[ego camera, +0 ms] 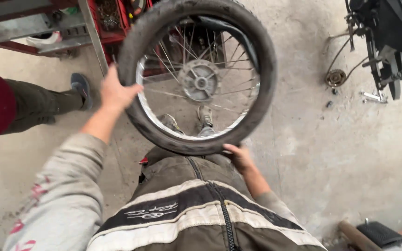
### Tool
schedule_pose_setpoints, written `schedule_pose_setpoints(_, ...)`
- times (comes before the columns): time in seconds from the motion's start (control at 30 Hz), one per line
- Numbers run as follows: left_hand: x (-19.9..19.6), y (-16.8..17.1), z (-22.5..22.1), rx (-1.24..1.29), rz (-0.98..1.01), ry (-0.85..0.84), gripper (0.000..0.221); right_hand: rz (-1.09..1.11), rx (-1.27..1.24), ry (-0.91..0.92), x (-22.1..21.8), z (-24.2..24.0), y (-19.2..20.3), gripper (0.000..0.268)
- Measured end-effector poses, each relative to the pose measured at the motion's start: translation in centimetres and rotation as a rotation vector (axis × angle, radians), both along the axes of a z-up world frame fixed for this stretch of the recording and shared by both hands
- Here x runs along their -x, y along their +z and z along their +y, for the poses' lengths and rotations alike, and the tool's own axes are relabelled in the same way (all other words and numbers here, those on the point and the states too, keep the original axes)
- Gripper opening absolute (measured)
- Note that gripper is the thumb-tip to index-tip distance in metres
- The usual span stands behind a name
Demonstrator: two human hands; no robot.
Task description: Installing an inner tube into a tire and seating the tire onto the wheel rim.
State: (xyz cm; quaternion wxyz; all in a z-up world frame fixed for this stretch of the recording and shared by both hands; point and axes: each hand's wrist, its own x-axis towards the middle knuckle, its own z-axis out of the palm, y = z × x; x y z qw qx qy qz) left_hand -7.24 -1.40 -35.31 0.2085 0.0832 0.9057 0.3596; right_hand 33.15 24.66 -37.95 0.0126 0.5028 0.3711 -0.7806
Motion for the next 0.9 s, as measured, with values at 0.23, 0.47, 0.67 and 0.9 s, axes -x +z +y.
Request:
schedule_pose_setpoints(0.23,9.4,-1.0,-0.1,0.097,0.123,-0.117,0.094,-0.029,0.407,0.303,4.9,-7.5,-1.8,0.052)
schedule_pose_setpoints(0.47,12.0,0.3,2.5,0.205,0.090,-0.145,0.091,0.007,-0.208,1.451,5.5,-1.3,-2.3,0.048)
schedule_pose_setpoints(0.67,8.6,-1.6,3.8,0.159,0.795,-0.091,0.075,0.417,-1.182,1.145,27.3,2.4,14.5,0.037)
schedule_pose_setpoints(0.9,3.0,-2.7,6.5,-0.122,0.688,-0.107,0.037,0.561,-2.126,1.398,47.6,5.7,9.1,0.109)
